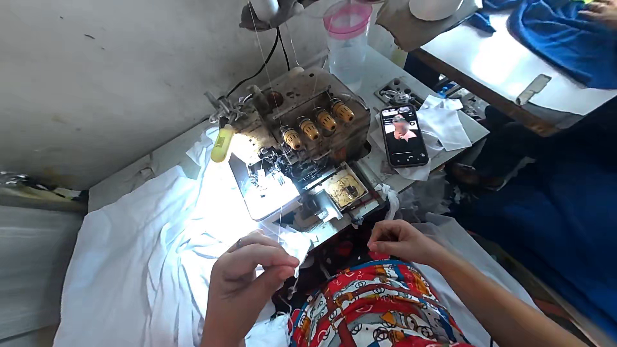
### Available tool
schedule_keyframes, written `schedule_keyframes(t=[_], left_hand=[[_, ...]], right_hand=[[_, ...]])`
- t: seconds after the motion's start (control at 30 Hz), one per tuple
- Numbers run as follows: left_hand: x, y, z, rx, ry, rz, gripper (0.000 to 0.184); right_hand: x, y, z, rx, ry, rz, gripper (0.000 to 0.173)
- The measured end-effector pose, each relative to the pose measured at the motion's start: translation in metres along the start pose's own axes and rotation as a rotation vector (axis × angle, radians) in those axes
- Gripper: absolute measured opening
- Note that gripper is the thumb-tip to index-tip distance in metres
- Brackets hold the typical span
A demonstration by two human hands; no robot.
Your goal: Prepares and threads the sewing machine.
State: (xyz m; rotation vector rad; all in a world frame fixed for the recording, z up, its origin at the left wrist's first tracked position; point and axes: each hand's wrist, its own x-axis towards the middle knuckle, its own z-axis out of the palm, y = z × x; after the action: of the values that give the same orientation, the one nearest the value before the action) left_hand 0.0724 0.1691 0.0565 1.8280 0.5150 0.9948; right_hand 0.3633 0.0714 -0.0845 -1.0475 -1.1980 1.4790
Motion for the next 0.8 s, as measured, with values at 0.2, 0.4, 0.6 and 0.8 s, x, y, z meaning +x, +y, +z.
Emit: schedule_keyframes(t=[0.2, 0.4, 0.6, 0.8], left_hand=[[-0.002, 0.011, 0.030, 0.813, -0.058, 0.307, 0.009], [-0.010, 0.037, 0.047, 0.885, -0.162, 0.527, 0.010], [-0.019, 0.048, 0.031, 0.875, -0.169, 0.518, 0.008], [-0.017, 0.034, 0.024, 0.852, -0.109, 0.540, 0.005]], right_hand=[[0.016, -0.054, 0.017, -0.366, 0.069, -0.461, 0.064], [0.029, -0.100, 0.068, -0.325, -0.239, -0.769, 0.060], [0.030, -0.105, 0.073, -0.100, -0.469, -0.579, 0.033], [0.035, -0.095, 0.068, 0.043, -0.509, -0.474, 0.030]])
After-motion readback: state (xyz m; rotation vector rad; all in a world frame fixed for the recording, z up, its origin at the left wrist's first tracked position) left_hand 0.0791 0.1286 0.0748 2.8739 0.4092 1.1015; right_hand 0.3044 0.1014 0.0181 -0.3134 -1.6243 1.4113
